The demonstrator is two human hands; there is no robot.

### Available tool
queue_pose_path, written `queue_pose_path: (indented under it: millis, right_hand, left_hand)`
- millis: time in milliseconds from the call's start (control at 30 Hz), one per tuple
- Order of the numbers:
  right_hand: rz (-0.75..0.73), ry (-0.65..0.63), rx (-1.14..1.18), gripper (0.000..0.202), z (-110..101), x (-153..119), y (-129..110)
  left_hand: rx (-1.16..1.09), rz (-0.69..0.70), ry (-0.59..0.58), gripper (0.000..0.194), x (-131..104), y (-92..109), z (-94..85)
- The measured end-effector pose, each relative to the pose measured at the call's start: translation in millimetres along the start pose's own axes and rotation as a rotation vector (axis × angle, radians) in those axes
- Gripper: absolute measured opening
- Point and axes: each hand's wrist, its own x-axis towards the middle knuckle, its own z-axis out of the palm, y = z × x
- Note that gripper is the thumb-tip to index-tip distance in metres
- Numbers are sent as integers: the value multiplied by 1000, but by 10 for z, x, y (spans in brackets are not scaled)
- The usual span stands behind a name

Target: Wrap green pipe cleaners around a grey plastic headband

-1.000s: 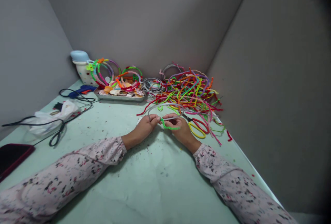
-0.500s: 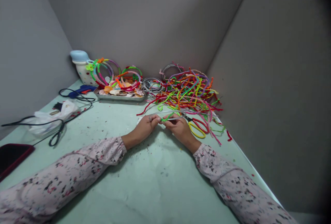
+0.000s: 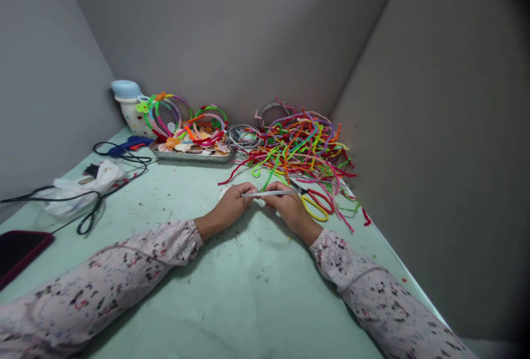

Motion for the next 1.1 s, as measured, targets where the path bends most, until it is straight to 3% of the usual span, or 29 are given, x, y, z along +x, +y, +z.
queue_pose_path:
  millis: [167,567,800,1100]
  right_hand:
    - [73,-12,54,21,6,-4,-14]
    - [65,-23,59,20,-2,-23,-41]
    - [27,-19,16,20,23,-4,5]
    - [10,-28,-21,17,3,22,65]
  left_hand:
    - [27,38,1,25,2,9,4]
    - [43,89,-7,26,-10,-13,-5]
    - [-24,-17,14,27,-2,-15,22]
    - [-72,-41,20,27,4,-32,30]
